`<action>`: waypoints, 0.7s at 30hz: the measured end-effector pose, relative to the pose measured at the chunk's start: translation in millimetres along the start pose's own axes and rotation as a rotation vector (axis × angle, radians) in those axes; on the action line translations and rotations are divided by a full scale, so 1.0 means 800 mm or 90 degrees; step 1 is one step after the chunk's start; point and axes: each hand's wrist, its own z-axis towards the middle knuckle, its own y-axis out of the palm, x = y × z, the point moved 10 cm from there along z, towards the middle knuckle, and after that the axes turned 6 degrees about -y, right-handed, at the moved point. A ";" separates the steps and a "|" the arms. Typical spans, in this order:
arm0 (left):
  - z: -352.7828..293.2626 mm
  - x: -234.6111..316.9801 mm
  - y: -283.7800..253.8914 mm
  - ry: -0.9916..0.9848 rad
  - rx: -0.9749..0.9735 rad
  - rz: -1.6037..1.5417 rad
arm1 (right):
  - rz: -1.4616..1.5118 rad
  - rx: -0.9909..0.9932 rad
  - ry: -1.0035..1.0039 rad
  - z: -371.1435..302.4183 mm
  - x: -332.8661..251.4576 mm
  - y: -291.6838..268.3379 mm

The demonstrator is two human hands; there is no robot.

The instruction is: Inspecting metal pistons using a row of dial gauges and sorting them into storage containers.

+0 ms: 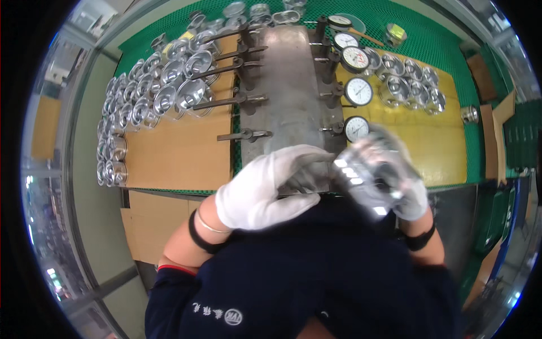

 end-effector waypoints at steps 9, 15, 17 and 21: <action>-0.132 -0.067 -0.079 -0.298 0.328 0.167 | -0.564 0.356 -0.130 -0.033 0.084 -0.352; -0.190 -0.079 -0.114 -0.356 0.452 0.261 | 0.020 0.422 0.348 0.059 0.255 -0.369; -0.208 -0.086 -0.129 -0.425 0.469 0.257 | -0.018 0.424 0.358 0.098 0.273 -0.366; -0.241 -0.104 -0.173 -0.397 0.542 0.313 | 0.055 0.390 0.350 0.160 0.291 -0.353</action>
